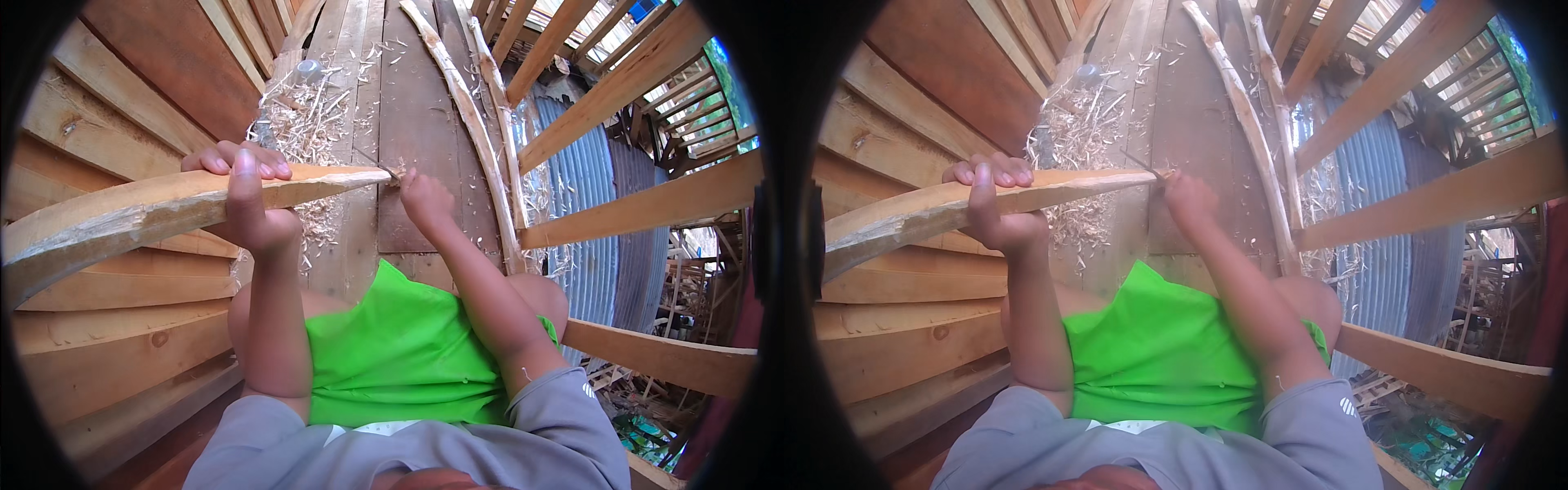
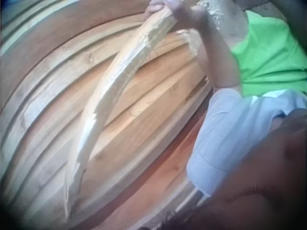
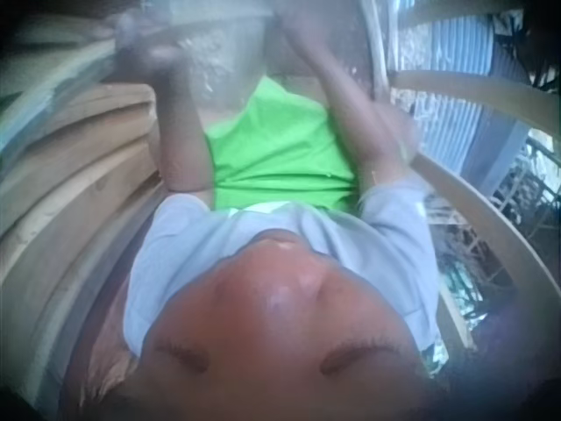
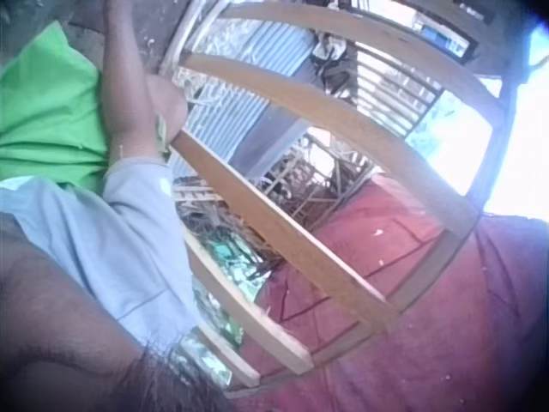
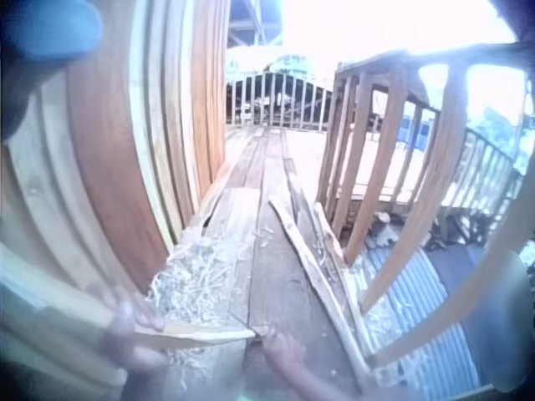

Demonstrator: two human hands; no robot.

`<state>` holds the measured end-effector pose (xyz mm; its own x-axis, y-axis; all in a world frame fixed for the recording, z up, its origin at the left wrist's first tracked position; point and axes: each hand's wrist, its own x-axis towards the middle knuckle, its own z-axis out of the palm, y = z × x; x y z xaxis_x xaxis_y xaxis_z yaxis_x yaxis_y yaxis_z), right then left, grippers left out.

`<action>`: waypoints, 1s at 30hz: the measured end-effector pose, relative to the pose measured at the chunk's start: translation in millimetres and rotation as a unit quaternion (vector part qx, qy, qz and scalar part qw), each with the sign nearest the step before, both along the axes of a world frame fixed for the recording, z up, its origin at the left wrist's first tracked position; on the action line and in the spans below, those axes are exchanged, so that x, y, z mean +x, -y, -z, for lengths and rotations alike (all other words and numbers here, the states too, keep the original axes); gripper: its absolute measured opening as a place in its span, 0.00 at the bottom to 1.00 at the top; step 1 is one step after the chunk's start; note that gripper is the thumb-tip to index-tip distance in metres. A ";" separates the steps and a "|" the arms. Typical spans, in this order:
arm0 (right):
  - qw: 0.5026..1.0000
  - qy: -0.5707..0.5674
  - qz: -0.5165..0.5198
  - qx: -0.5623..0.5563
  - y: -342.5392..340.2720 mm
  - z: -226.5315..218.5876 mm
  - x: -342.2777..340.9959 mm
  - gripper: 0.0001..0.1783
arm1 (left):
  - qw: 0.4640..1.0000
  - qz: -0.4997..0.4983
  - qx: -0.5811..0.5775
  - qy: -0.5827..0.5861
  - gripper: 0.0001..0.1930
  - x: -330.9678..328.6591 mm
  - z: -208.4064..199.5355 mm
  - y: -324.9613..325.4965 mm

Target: The person holds a long piece of wood and uses a knife to shave off thin strips of wood, creating wood shavings. The person continues to carve the wood, occasionally adjusting their grip and the position of the wood.

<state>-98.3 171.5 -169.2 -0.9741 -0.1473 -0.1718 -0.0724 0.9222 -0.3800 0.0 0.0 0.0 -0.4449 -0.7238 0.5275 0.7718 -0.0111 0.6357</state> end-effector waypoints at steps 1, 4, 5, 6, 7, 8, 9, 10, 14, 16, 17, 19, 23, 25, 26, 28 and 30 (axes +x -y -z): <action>1.000 0.004 0.000 0.015 0.2 -4.0 -1.0 0.36 | 1.000 0.007 -0.003 0.007 0.10 0.3 -1.4 0.0; 1.000 -0.007 0.010 -0.002 7.2 -1.2 -3.7 0.37 | 1.000 0.010 -0.025 0.012 0.09 1.5 -7.2 6.9; 1.000 -0.014 0.014 -0.017 11.2 1.3 -4.8 0.37 | 0.999 0.007 -0.034 0.012 0.09 2.1 -9.6 10.8; 0.998 0.038 0.020 -0.035 5.8 4.9 -9.8 0.35 | 1.000 0.005 -0.028 0.014 0.09 3.3 -7.0 9.0; 0.994 0.089 0.026 -0.052 1.3 7.9 -17.0 0.34 | 1.000 0.003 -0.022 0.016 0.09 4.7 -4.6 6.9; 0.987 0.140 0.031 -0.068 -2.6 11.3 -21.9 0.33 | 1.000 0.000 -0.016 0.018 0.09 5.8 -2.5 5.7; 0.990 0.078 0.040 -0.113 -7.7 21.0 -27.4 0.31 | 1.000 0.004 -0.015 0.009 0.10 3.9 -2.3 4.9; 0.986 0.017 0.050 -0.156 -14.4 33.9 -31.4 0.29 | 1.000 0.010 -0.013 0.001 0.11 1.7 -1.6 3.5; 0.986 -0.062 0.041 -0.148 -41.6 54.9 -43.4 0.22 | 0.999 0.029 -0.004 -0.015 0.13 -1.8 -3.8 -3.4; 0.967 0.137 0.057 -0.205 -20.3 17.6 -29.0 0.21 | 1.000 0.006 0.002 -0.006 0.13 4.3 0.4 3.6; 0.943 0.233 0.068 -0.228 -11.4 -3.2 -19.6 0.20 | 1.000 -0.003 0.007 -0.004 0.13 6.2 1.7 5.3; 0.947 0.181 -0.060 -0.258 -8.3 -16.3 -5.8 0.20 | 0.998 -0.049 0.010 0.031 0.11 3.0 -1.4 -3.0; 0.913 0.270 -0.042 -0.303 5.3 -28.5 7.4 0.23 | 0.988 -0.123 -0.094 -0.018 0.22 -5.8 17.8 8.5; 0.923 0.289 -0.012 -0.252 3.0 -16.4 7.2 0.25 | 0.978 -0.178 -0.105 0.001 0.30 -6.9 10.0 -4.1; 0.931 0.271 -0.008 -0.243 1.0 -6.4 7.0 0.24 | 0.973 -0.205 -0.110 0.009 0.35 -7.3 4.7 -9.2; 0.934 0.270 0.000 -0.234 2.4 -6.2 5.7 0.24 | 0.973 -0.182 -0.136 -0.033 0.38 -8.7 11.4 -0.8; 0.924 0.303 0.011 -0.235 2.9 -8.1 3.4 0.24 | 0.974 -0.141 -0.152 -0.090 0.39 -9.1 18.6 5.7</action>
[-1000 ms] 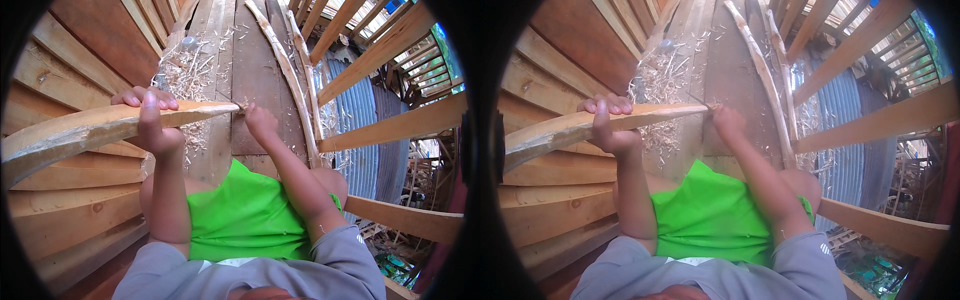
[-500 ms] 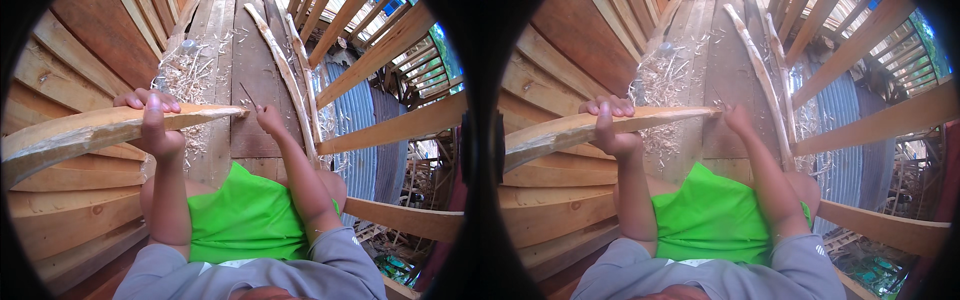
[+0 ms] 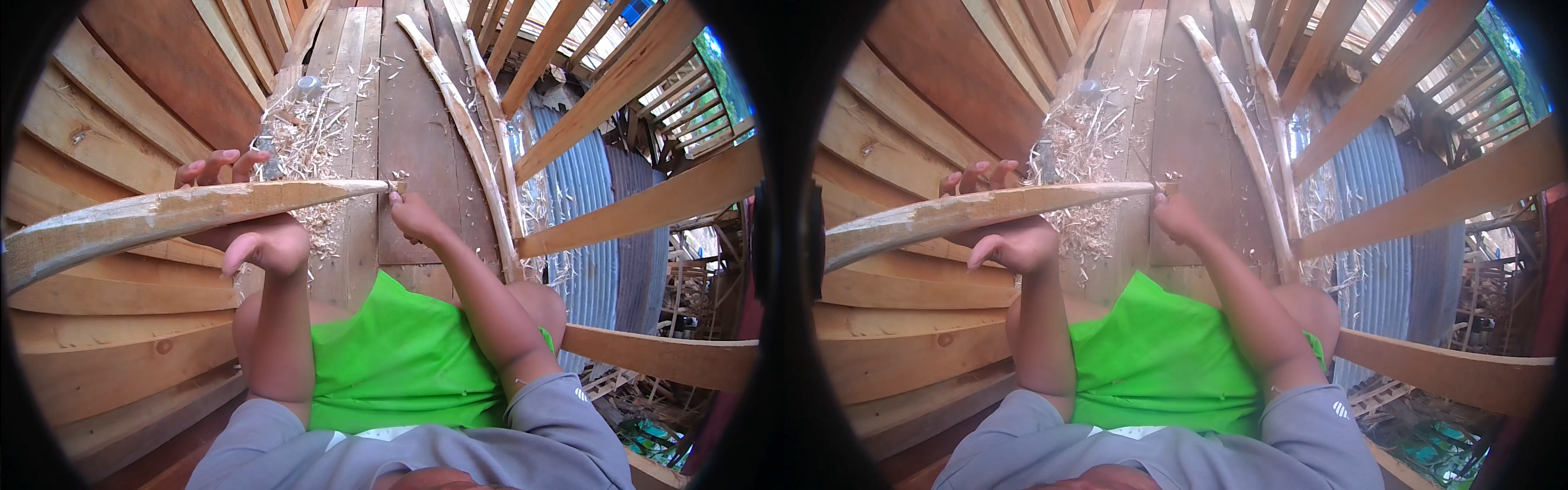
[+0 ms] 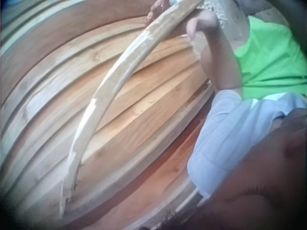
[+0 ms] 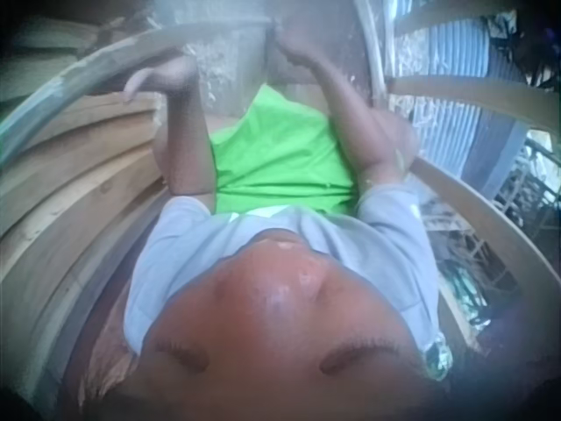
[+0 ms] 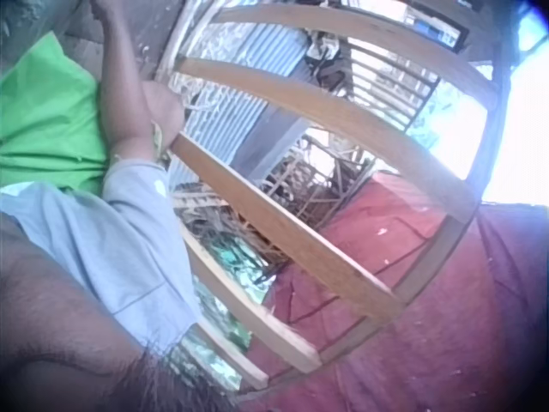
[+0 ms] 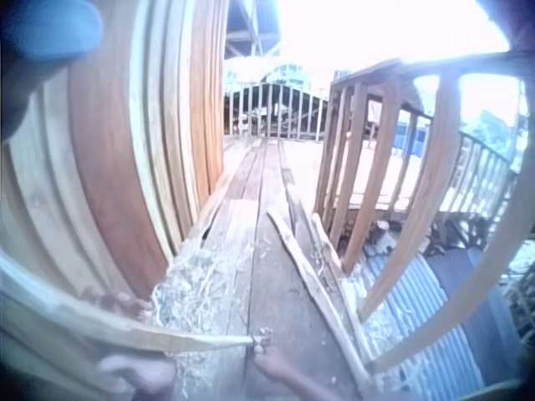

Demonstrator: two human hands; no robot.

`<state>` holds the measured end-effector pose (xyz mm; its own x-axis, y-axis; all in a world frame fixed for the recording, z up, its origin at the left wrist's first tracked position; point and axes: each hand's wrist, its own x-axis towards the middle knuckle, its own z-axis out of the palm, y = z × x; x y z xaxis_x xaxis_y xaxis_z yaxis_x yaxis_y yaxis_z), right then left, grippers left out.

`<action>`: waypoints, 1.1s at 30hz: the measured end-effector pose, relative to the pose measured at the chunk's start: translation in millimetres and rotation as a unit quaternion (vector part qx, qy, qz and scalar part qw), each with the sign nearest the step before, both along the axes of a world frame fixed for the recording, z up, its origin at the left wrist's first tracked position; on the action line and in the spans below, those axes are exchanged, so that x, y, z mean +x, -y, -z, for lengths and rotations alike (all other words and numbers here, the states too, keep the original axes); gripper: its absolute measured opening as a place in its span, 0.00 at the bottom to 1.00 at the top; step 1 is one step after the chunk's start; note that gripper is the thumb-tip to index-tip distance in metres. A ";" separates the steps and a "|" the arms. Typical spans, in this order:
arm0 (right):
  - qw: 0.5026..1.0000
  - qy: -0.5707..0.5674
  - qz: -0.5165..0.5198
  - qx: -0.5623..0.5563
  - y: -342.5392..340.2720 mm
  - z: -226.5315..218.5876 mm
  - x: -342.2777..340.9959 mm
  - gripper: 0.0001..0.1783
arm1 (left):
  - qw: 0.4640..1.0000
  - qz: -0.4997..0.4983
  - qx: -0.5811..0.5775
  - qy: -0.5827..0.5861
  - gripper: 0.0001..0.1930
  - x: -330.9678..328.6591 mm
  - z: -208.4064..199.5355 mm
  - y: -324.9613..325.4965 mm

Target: The person holds a long piece of wood and uses a knife to shave off thin strips of wood, creating wood shavings. The person continues to carve the wood, occasionally adjusting their grip and the position of the wood.

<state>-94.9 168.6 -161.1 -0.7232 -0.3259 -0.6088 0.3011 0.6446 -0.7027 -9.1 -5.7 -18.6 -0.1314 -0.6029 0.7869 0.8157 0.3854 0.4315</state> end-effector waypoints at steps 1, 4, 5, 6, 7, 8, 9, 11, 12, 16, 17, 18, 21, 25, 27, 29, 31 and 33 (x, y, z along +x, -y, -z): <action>1.000 -0.019 -0.011 0.011 1.4 -0.1 -0.9 0.25 | 0.999 0.030 0.020 -0.009 0.39 0.5 1.6 0.1; 0.998 -0.058 -0.024 0.029 3.0 -0.9 -2.0 0.27 | 0.994 0.100 0.050 0.005 0.37 3.1 7.6 3.2; 0.998 -0.059 -0.020 0.023 2.8 -1.2 -2.2 0.27 | 0.992 0.112 0.033 0.038 0.36 6.8 13.2 10.5; 0.998 -0.061 -0.017 0.017 3.8 -1.4 -2.6 0.27 | 0.990 0.122 0.015 0.071 0.36 12.2 19.6 21.5; 0.999 -0.046 -0.016 0.000 1.8 0.5 -4.0 0.27 | 0.986 0.134 0.000 0.103 0.35 16.3 19.7 32.1; 0.999 -0.031 -0.016 -0.017 0.4 2.1 -5.8 0.27 | 0.987 0.116 -0.023 0.108 0.31 17.4 17.9 41.8; 0.999 -0.016 -0.018 -0.036 1.7 4.5 -7.0 0.26 | 0.988 0.093 -0.046 0.112 0.28 20.5 12.6 51.4; 0.994 0.077 0.022 -0.080 0.4 13.8 -8.5 0.26 | 0.991 0.127 -0.007 0.047 0.22 9.8 -8.6 39.7; 0.986 0.123 0.044 -0.102 -0.7 17.8 -8.4 0.26 | 0.987 0.156 0.023 0.011 0.20 2.4 -21.4 28.5; 0.991 0.084 0.046 -0.092 9.1 6.7 -0.8 0.27 | 0.931 0.342 0.046 0.121 0.14 20.8 -29.6 20.3; 0.992 0.078 0.048 -0.091 11.0 2.3 -0.7 0.29 | 0.925 0.365 0.038 0.102 0.13 19.5 -22.8 23.3; 0.992 0.072 0.049 -0.089 12.5 -0.4 -1.0 0.31 | 0.917 0.388 0.030 0.083 0.12 18.6 -22.7 23.1; 0.995 -0.080 0.036 -0.042 19.1 -8.8 0.9 0.34 | 0.925 0.369 0.048 0.082 0.11 16.1 -21.1 3.8; 0.983 -0.167 0.073 0.028 8.0 -13.5 2.2 0.34 | 0.924 0.365 0.076 0.088 0.12 14.4 -19.8 -7.1; 0.983 -0.172 0.053 0.050 3.6 -11.0 -1.2 0.32 | 0.930 0.348 0.069 0.094 0.09 12.6 -20.6 -10.3; 0.973 -0.224 0.058 0.023 0.4 -19.4 8.4 0.33 | 0.929 0.352 0.055 0.098 0.09 13.6 -19.7 -10.2; 0.967 -0.251 0.055 0.001 6.3 -48.9 14.3 0.33 | 0.918 0.383 0.031 0.099 0.09 13.1 -16.4 -3.8; 0.970 -0.240 0.034 -0.007 15.2 -70.2 24.9 0.33 | 0.919 0.383 0.042 0.085 0.12 12.8 -16.7 -1.3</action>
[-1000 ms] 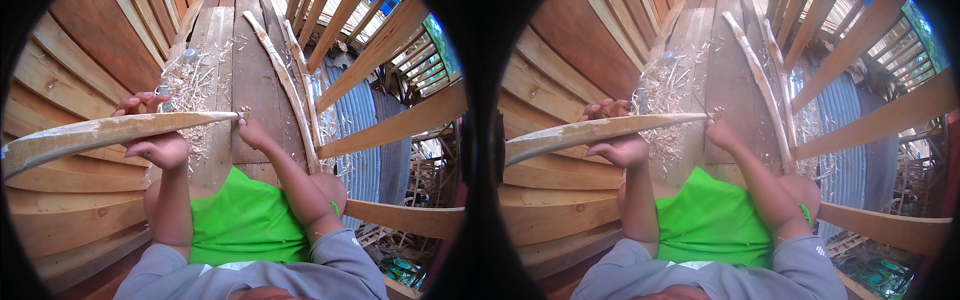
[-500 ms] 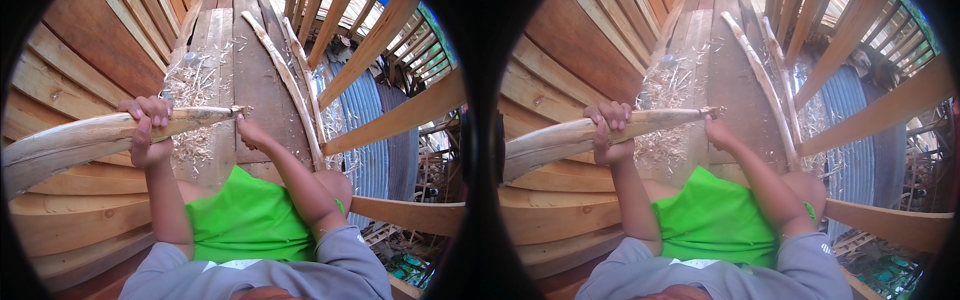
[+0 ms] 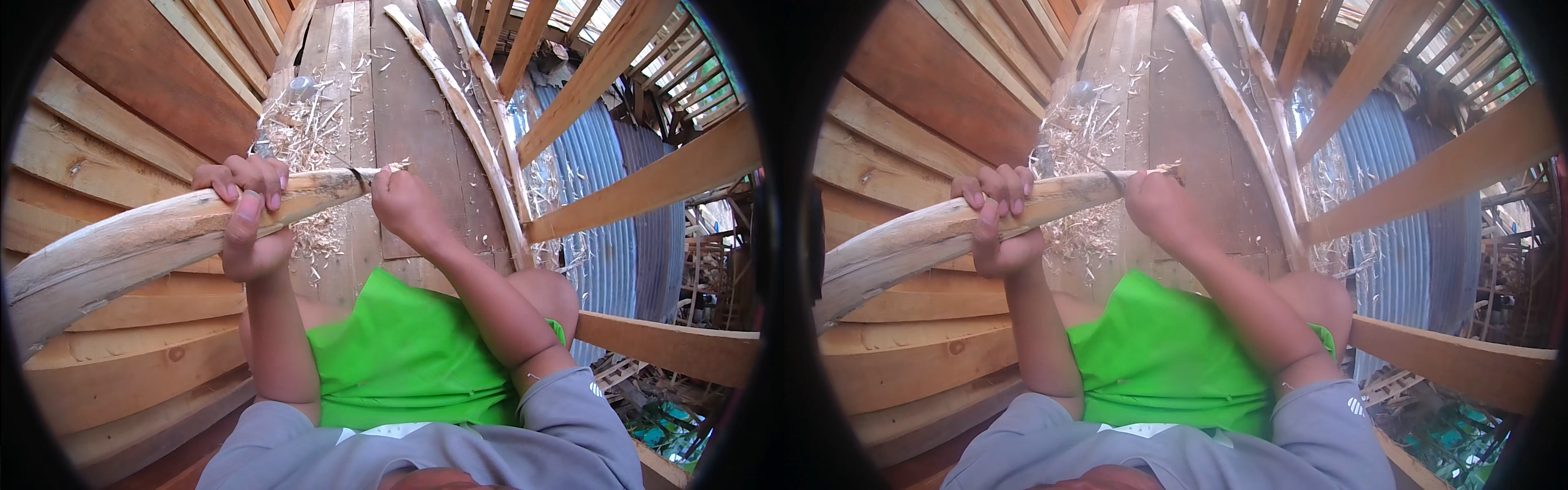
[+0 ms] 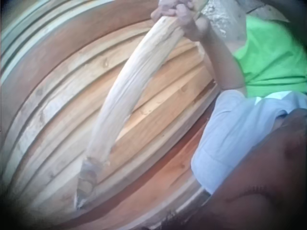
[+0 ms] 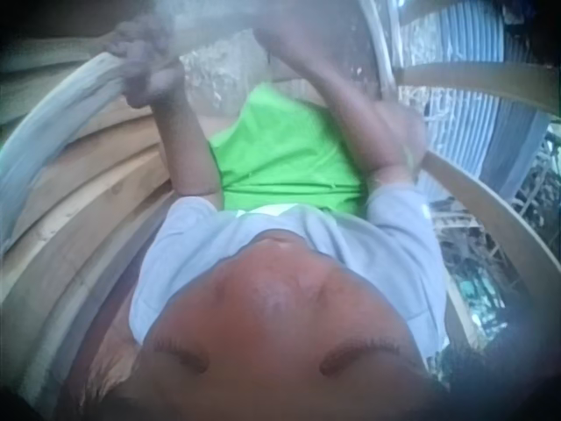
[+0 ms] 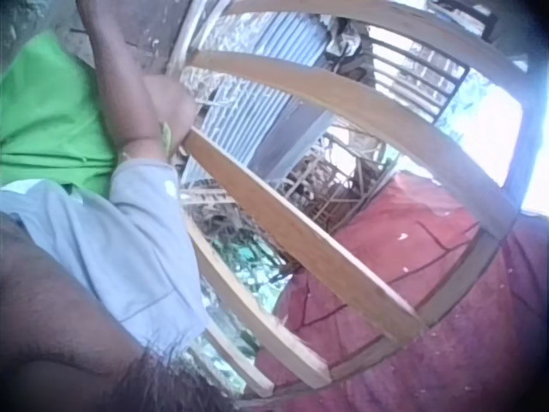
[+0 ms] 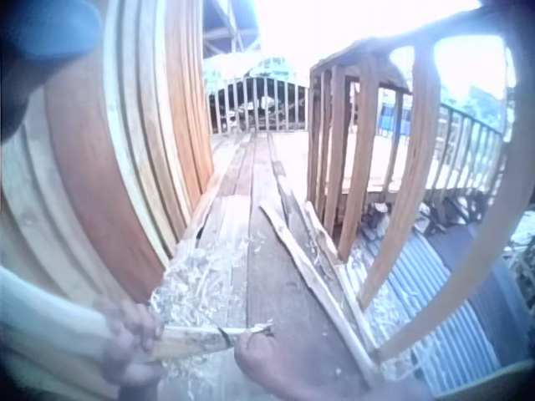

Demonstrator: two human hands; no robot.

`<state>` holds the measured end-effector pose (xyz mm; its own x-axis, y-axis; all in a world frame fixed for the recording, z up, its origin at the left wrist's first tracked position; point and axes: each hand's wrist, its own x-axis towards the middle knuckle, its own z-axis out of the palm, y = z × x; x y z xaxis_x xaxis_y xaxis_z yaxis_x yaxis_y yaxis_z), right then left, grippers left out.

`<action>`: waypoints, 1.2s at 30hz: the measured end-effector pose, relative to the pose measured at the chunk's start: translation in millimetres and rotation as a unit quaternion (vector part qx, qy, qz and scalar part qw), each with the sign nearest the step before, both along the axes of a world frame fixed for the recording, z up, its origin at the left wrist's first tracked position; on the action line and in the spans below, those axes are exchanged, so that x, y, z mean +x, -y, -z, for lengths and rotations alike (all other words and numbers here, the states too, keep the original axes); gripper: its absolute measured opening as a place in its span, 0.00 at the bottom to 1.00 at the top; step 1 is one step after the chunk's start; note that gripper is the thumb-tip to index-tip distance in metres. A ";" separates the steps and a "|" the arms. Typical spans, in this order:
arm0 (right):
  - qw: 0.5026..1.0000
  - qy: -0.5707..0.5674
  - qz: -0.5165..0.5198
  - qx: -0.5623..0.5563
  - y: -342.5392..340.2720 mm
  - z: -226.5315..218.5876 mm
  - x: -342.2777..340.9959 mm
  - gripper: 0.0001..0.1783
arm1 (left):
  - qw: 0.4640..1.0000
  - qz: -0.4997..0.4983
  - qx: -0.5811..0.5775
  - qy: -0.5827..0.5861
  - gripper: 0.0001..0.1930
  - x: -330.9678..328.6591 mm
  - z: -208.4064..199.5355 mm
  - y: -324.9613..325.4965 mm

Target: The person holds a long piece of wood and uses a knife to shave off thin strips of wood, creating wood shavings. The person continues to carve the wood, occasionally adjusting their grip and the position of the wood.

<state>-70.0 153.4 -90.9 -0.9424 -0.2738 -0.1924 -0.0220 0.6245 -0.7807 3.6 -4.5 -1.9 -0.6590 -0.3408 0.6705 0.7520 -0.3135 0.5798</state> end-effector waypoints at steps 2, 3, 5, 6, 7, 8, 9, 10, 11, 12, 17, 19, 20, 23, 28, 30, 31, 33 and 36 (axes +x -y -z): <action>0.999 -0.048 0.019 -0.011 4.0 23.4 -2.5 0.33 | 1.000 -0.021 0.013 0.007 0.14 0.1 1.8 -3.9; 0.996 -0.077 0.030 -0.019 4.5 34.7 -7.4 0.33 | 0.999 -0.040 0.014 0.013 0.14 -1.9 0.0 -6.3; 0.995 -0.089 0.049 0.013 0.6 48.7 -11.1 0.32 | 0.998 -0.058 0.016 0.019 0.14 -3.5 -1.8 -9.1; 0.993 -0.095 0.060 0.027 -0.7 55.2 -12.6 0.32 | 0.999 -0.040 0.011 0.017 0.14 -2.2 -1.8 -8.3; 0.996 -0.075 0.026 0.048 -12.0 62.0 -19.0 0.32 | 1.000 -0.022 0.004 0.014 0.14 0.0 -3.8 -6.0; 0.996 -0.054 -0.006 0.068 -30.9 70.6 -28.2 0.31 | 1.000 -0.002 -0.006 0.011 0.14 0.5 -5.0 -2.6; 0.994 -0.034 -0.040 0.091 -37.7 63.2 -32.2 0.31 | 1.000 0.011 -0.010 0.005 0.14 0.1 -3.1 -0.5; 0.994 -0.019 -0.070 0.087 -34.1 57.5 -34.2 0.32 | 1.000 0.023 -0.014 0.000 0.15 -0.3 -1.2 1.5; 0.991 -0.004 -0.101 0.082 -31.5 51.4 -36.7 0.32 | 0.999 0.036 -0.018 -0.005 0.15 -0.7 -1.3 4.3; 0.987 0.013 -0.136 0.085 -31.3 41.6 -35.3 0.32 | 0.998 0.048 -0.035 -0.004 0.14 0.6 -0.9 6.6; 0.990 0.135 -0.041 0.009 -39.5 60.2 -34.5 0.35 | 0.993 0.095 -0.075 -0.012 0.13 -2.8 -1.4 11.8; 0.994 0.084 0.030 0.060 -43.1 84.6 -34.6 0.35 | 0.991 0.107 -0.075 -0.020 0.13 -5.4 -2.1 10.0; 0.991 0.107 0.055 0.053 -41.2 93.1 -34.6 0.35 | 0.990 0.113 -0.075 -0.025 0.13 -6.5 -2.5 8.7; 0.991 0.116 -0.006 0.072 -5.0 36.7 -20.4 0.34 | 0.988 0.123 -0.093 -0.026 0.13 1.0 2.0 23.2; 0.988 0.141 0.021 0.055 -23.2 53.8 -35.7 0.32 | 0.982 0.159 -0.098 -0.039 0.13 -7.5 2.4 17.5; 0.981 0.174 0.035 0.081 -28.9 66.9 -44.4 0.31 | 0.979 0.168 -0.105 -0.045 0.13 -9.7 -1.4 19.0; 0.983 0.158 0.017 0.093 -27.2 61.5 -42.5 0.31 | 0.980 0.167 -0.103 -0.045 0.13 -8.7 -0.7 19.8; 0.984 0.127 -0.027 0.119 -23.9 37.6 -31.1 0.31 | 0.981 0.160 -0.104 -0.042 0.13 -3.9 0.8 23.9; 0.984 0.099 -0.066 0.131 0.5 -13.1 -10.1 0.31 | 0.982 0.150 -0.109 -0.038 0.13 -2.8 4.1 29.8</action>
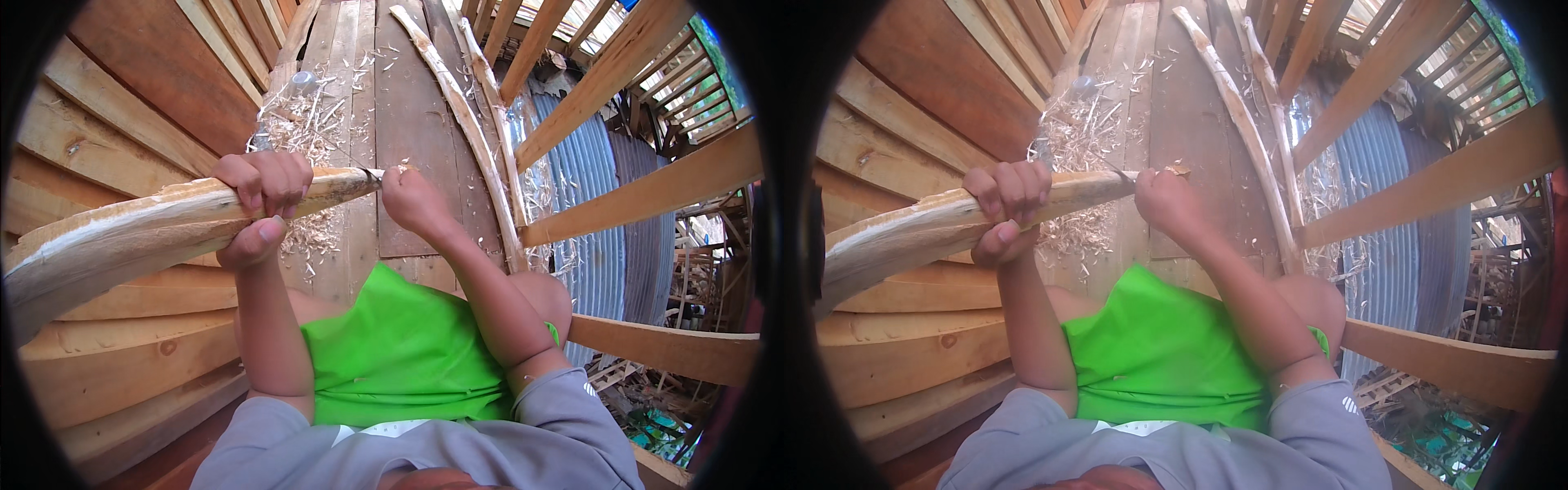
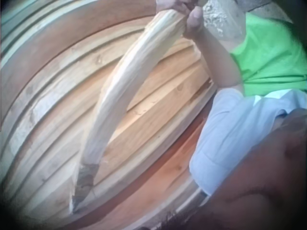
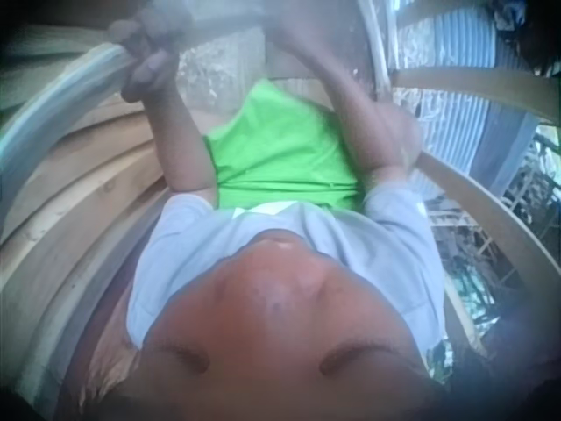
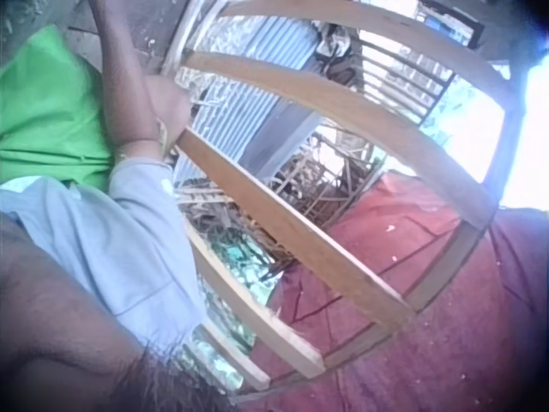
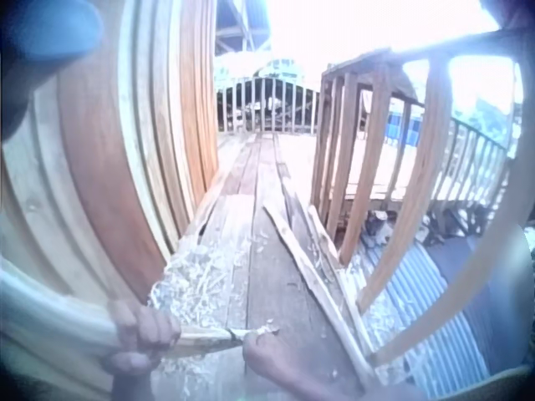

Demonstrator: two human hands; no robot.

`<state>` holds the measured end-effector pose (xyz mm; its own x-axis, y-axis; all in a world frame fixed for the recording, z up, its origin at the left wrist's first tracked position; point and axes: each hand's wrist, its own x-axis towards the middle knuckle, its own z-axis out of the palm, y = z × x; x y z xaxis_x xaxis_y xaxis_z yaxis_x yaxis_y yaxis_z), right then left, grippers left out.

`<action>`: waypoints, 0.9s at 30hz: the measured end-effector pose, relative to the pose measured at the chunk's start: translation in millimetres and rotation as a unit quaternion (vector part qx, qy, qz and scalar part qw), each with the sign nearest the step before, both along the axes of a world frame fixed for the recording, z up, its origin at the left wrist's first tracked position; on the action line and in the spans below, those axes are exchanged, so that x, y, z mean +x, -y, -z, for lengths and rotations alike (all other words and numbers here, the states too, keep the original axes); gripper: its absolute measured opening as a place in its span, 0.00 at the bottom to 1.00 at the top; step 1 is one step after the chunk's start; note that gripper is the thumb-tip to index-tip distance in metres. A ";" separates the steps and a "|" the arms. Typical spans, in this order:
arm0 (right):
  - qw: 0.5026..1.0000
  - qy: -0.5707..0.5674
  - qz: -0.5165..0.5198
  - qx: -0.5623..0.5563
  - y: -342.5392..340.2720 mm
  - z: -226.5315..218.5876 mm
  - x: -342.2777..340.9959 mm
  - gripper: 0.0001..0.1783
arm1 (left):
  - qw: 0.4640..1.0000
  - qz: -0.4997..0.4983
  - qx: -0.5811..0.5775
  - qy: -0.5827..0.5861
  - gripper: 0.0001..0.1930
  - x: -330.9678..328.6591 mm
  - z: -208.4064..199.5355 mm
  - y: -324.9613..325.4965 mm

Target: The person holds a long piece of wood and uses a knife to shave off thin strips of wood, creating wood shavings. The person continues to carve the wood, occasionally adjusting their grip and the position of the wood.

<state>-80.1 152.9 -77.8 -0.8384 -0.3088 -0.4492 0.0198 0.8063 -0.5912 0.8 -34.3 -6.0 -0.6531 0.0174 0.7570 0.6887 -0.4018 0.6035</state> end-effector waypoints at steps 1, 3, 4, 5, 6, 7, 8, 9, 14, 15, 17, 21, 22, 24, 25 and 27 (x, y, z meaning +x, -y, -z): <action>0.999 0.014 0.037 -0.021 -8.1 15.8 -5.7 0.31 | 1.000 -0.001 0.004 0.005 0.13 -1.4 -2.5 -5.4; 0.991 0.036 0.109 -0.065 -26.6 67.9 -28.6 0.30 | 1.000 0.009 0.012 0.012 0.14 -5.0 -3.3 -12.8; 0.993 0.008 0.101 -0.057 -32.8 80.0 -30.1 0.31 | 1.000 0.022 0.008 0.008 0.14 -6.4 -2.7 -11.9; 0.994 -0.022 0.089 -0.052 -34.9 86.3 -30.0 0.31 | 1.000 0.032 0.001 0.000 0.14 -6.1 -4.3 -9.0; 0.995 -0.054 0.076 -0.047 -35.0 87.5 -31.2 0.32 | 0.999 0.040 -0.007 -0.009 0.14 -8.0 -6.2 -7.1; 0.995 -0.061 0.056 -0.048 -30.3 74.4 -24.1 0.33 | 0.999 0.031 -0.011 -0.007 0.14 -5.6 -5.4 -4.9; 0.996 -0.069 0.036 -0.048 -26.6 60.6 -17.4 0.33 | 1.000 0.022 -0.015 -0.005 0.14 -3.4 -4.8 -2.8; 0.995 -0.080 0.017 -0.048 -21.4 38.2 -12.9 0.33 | 1.000 0.014 -0.018 -0.007 0.15 -3.0 -4.5 -1.2; 0.996 -0.037 0.073 -0.046 -26.3 53.1 -15.8 0.32 | 1.000 0.000 -0.007 0.007 0.14 -2.2 -0.2 -8.1; 0.992 -0.040 0.100 -0.059 -37.9 77.0 -28.2 0.31 | 1.000 0.008 -0.003 0.001 0.14 -7.3 -3.1 -10.9; 0.993 -0.102 0.058 -0.032 -40.4 85.6 -28.9 0.31 | 1.000 0.022 -0.010 -0.010 0.14 -7.0 -6.1 -7.9; 0.994 -0.103 -0.008 -0.027 -21.9 37.5 -12.3 0.32 | 0.999 0.038 -0.027 -0.028 0.14 -8.1 -0.6 1.8; 0.995 -0.089 0.007 -0.034 -13.3 19.1 -7.6 0.32 | 0.998 0.043 -0.030 -0.030 0.14 -8.5 0.9 2.7; 0.997 -0.051 0.032 -0.044 2.9 -4.5 6.3 0.33 | 0.999 0.026 -0.028 -0.023 0.14 -4.5 1.1 5.7; 0.997 -0.043 0.043 -0.048 -8.5 21.4 -1.5 0.33 | 0.999 0.026 -0.024 -0.021 0.13 -4.2 0.9 2.0; 0.995 -0.038 0.074 -0.061 -44.5 89.0 -32.1 0.33 | 0.999 0.039 -0.016 -0.020 0.13 -10.1 -2.5 -8.6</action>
